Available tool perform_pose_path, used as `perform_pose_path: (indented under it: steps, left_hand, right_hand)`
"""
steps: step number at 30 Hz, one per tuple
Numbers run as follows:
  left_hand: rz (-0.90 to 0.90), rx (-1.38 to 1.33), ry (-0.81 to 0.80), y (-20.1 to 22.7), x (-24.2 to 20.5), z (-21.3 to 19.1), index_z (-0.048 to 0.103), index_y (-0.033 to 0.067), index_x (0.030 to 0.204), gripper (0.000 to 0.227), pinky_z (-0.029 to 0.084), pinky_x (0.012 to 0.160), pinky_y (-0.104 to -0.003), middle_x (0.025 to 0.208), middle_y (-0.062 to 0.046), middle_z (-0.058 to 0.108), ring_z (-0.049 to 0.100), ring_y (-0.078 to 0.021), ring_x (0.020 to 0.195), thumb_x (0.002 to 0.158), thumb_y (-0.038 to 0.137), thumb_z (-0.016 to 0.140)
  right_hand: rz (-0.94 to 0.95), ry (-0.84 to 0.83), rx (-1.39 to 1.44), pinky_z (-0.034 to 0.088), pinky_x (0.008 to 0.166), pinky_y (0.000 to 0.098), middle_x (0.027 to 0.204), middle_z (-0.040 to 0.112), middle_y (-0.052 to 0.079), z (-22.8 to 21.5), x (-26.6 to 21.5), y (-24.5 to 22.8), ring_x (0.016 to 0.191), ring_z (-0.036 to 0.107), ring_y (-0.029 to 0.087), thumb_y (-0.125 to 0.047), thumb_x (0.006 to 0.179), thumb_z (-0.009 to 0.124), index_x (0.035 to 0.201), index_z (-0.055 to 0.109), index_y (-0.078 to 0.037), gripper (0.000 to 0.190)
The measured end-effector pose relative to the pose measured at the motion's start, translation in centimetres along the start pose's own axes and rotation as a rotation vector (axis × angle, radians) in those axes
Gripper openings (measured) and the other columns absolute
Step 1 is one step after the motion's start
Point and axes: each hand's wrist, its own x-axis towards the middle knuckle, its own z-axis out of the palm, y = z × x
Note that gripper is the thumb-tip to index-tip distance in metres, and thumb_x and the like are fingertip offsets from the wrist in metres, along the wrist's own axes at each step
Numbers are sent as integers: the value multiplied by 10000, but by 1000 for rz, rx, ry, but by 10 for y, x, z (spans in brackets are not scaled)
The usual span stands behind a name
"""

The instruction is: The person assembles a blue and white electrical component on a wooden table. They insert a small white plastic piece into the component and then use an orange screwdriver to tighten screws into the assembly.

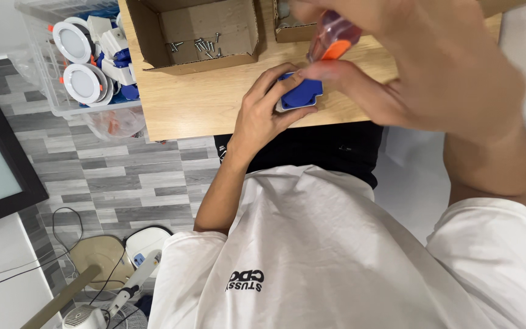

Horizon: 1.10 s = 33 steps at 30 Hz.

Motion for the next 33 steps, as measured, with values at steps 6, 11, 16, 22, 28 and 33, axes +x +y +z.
perform_pose_path:
  steps: [6,11,16,22,28,33]
  left_hand:
    - [2,-18,-11,1,1,-3,616,82,1441,601,613,1129,-451,1419,-155,627,716,-336,1287,989,290,952]
    - [-10,-25,-17,-1,0,-2,612,101,1469,618,602,1163,-455,1437,-143,621,710,-333,1308,992,301,950]
    - [-10,-23,-1,-2,-1,0,615,102,1473,636,595,1182,-455,1447,-135,629,699,-331,1332,980,290,970]
    - [29,-10,29,-2,-2,2,585,113,1497,642,614,1147,-454,1444,-140,637,707,-335,1291,1006,299,954]
    - [-18,10,89,2,-8,11,612,94,1473,625,602,1168,-454,1420,-177,644,702,-347,1291,984,292,946]
    - [-3,35,106,-2,-10,15,572,137,1513,638,612,1153,-453,1459,-152,640,704,-336,1295,1015,300,936]
  right_hand:
    - [-102,-218,483,610,1039,381,1467,737,221,-19,15,11,1223,749,300,73,1176,572,1551,568,120,378]
    - [-173,-101,464,604,984,412,1309,790,252,-13,14,15,1056,740,320,62,1220,656,1477,661,148,272]
    - [-102,-64,504,580,888,388,1239,813,258,-10,12,9,944,693,299,-8,1197,729,1454,619,157,324]
    - [257,-23,573,631,925,370,1146,738,277,-5,9,-11,946,674,283,9,1001,1029,1281,673,239,507]
    - [76,242,184,544,975,438,1276,790,349,26,-20,4,927,672,360,-156,1064,1268,1396,703,246,768]
    - [130,243,239,511,951,477,1258,707,340,28,-22,12,1050,667,420,-66,1094,1197,1397,658,263,700]
